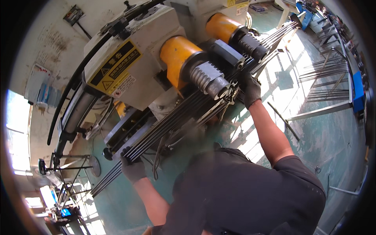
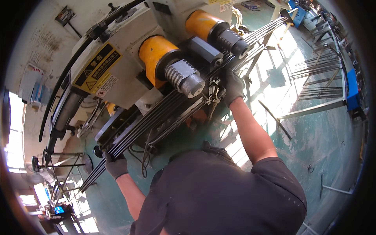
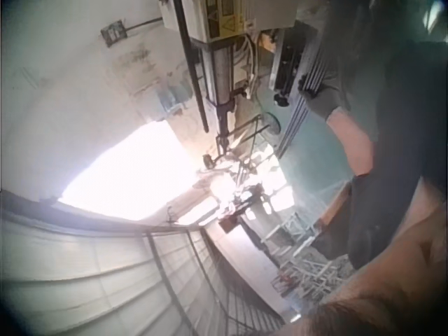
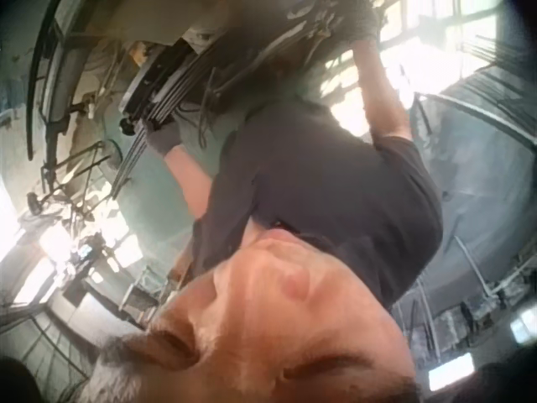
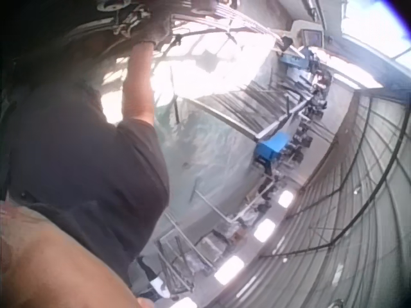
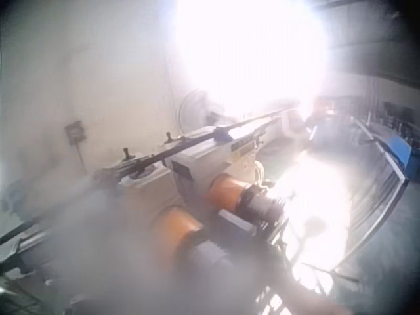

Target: The person repeatedly picks up bundles of long metal rods from a rack, feeds them into a yellow bending machine, and removes the bent rods. The worker stacks the finished bent rods on the floor while another person works nearby.

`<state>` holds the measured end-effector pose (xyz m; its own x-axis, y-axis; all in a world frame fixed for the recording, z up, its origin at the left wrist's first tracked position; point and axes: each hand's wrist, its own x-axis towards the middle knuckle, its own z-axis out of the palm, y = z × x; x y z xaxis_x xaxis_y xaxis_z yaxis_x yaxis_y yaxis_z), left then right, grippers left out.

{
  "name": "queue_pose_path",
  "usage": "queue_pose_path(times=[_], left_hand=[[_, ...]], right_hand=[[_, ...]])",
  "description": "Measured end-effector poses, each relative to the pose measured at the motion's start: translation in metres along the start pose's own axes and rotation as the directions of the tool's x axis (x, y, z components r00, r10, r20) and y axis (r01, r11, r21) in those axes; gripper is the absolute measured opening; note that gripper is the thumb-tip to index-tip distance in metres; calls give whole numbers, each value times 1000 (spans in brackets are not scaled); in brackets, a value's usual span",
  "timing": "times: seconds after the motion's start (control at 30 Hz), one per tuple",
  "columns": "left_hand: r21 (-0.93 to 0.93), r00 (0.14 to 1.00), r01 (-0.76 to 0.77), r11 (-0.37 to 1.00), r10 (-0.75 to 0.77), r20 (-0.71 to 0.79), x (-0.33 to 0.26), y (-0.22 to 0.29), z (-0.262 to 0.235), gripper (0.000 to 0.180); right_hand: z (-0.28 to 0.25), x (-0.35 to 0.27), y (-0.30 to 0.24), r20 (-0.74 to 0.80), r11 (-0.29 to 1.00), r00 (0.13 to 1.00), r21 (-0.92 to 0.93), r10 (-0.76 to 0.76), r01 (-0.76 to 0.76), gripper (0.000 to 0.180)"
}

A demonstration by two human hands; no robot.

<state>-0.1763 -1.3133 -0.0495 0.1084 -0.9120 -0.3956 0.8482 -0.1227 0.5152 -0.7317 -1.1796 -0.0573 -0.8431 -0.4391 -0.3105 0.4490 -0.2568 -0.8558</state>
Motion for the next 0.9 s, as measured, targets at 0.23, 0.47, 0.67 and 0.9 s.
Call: queue_pose_path(times=[0.23, 0.47, 0.67, 0.9], left_hand=[[122, 996, -83, 989, 87, -30, -18, -22, 13, 27], [46, 999, 31, 998, -30, -31, -38, -64, 38, 25], [19, 993, 107, 994, -106, -56, -44, -68, 48, 30], [-42, 923, 259, 965, -234, 305, -59, -31, 23, 56]], right_hand=[[-68, 12, 48, -94, 974, 982, -142, 165, -177, 39], [-65, -8, 83, -83, 977, 987, -154, 136, -147, 38], [-42, -65, 108, 42, 946, 963, -203, 268, -254, 34], [-49, -138, 140, 145, 838, 895, -440, 422, -323, 37]])
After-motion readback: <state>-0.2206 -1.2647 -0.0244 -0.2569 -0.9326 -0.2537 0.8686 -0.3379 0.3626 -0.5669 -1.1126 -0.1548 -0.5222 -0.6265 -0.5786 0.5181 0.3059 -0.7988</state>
